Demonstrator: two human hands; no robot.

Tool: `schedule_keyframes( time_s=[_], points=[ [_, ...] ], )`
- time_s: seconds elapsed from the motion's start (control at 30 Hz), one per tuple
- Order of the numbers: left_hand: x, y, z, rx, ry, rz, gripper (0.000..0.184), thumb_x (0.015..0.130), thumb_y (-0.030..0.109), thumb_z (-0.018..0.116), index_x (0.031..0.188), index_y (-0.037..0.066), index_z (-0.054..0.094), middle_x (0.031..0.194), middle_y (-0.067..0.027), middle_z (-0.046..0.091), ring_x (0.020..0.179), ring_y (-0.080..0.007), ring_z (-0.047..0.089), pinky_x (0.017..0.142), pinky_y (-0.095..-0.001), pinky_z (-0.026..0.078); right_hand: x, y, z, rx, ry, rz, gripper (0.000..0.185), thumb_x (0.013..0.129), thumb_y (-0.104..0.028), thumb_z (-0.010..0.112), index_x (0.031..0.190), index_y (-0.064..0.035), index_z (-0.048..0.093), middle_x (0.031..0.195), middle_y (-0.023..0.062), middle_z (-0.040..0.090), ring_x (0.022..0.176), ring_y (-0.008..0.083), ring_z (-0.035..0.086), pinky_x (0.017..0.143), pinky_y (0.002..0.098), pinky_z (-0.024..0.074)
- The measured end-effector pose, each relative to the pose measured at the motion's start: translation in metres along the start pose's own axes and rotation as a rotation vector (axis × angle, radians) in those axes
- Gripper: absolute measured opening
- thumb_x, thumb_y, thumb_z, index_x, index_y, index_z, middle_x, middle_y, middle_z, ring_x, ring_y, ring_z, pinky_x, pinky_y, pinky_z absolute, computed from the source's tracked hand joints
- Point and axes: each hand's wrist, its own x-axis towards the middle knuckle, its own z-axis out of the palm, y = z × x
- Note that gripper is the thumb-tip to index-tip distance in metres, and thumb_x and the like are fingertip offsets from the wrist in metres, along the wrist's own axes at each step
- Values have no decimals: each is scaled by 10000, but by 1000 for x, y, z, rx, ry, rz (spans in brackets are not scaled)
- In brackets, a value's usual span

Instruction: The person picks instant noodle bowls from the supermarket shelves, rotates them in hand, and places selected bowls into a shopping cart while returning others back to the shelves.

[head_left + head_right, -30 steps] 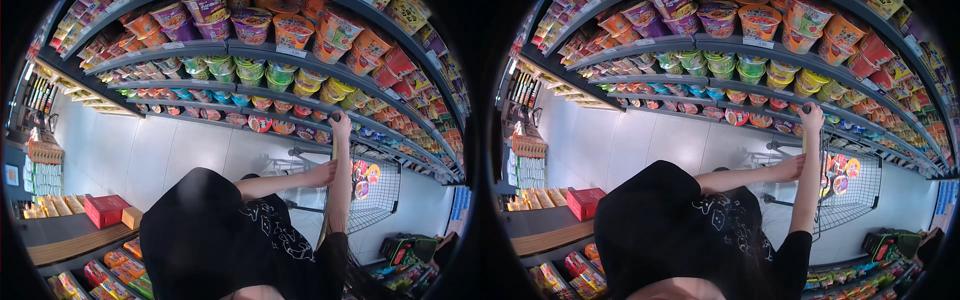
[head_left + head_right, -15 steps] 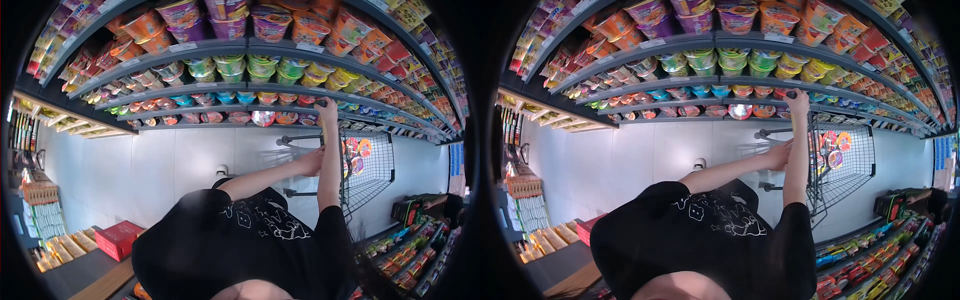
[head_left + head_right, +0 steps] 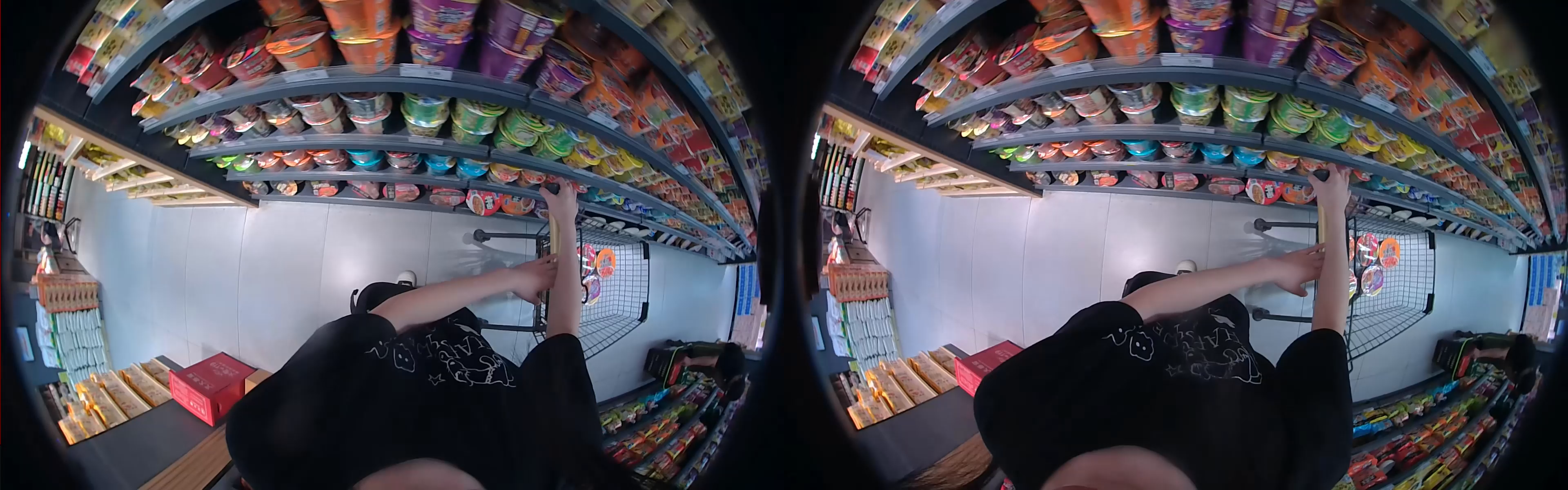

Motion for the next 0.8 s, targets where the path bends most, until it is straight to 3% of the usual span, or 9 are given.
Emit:
schedule_keyframes(
  time_s=[0.2,0.3,0.4,0.6,0.7,0.8],
  points=[
    [-57,4,-4,114,9,-80,658,600,198,640,1190,11,415,1302,-144,332,1279,-249,188,1078,-436,19,-16,-53,22,46,68,-7,513,621,-378,642,1062,-135,545,1057,101,517,1051,293,455,808,517,374],
    [-76,6,-4,265,152,-108,664,590,162,615,1199,17,394,1292,-129,348,1278,-243,194,1077,-447,19,-20,-76,25,50,52,-9,478,635,-382,644,1020,-114,555,1023,112,524,1048,304,453,806,500,382],
    [-93,4,-11,255,182,-118,686,580,144,600,1215,24,371,1292,-111,351,1280,-237,192,1074,-451,21,-19,-89,30,98,58,-12,450,645,-397,659,945,-76,561,985,134,530,1018,327,452,817,439,392],
    [-116,7,-27,166,190,-161,644,614,109,583,1217,37,370,1298,-103,343,1285,-230,178,1066,-457,63,-15,-103,32,156,26,-23,453,637,-380,670,928,-49,565,944,165,538,955,355,462,829,436,373],
    [-121,-4,-16,154,221,-136,572,640,75,559,1189,37,401,1273,-110,363,1278,-233,198,1059,-461,117,-20,-110,34,173,20,-31,476,639,-392,668,948,-46,559,959,170,538,946,358,471,833,435,369],
    [-127,-19,2,294,362,-2,632,562,164,647,1153,55,449,1282,-93,355,1269,-249,213,1045,-449,144,-23,-117,33,85,7,-38,529,645,-429,656,994,-50,541,1019,169,533,997,345,460,865,425,353]
  ],
)
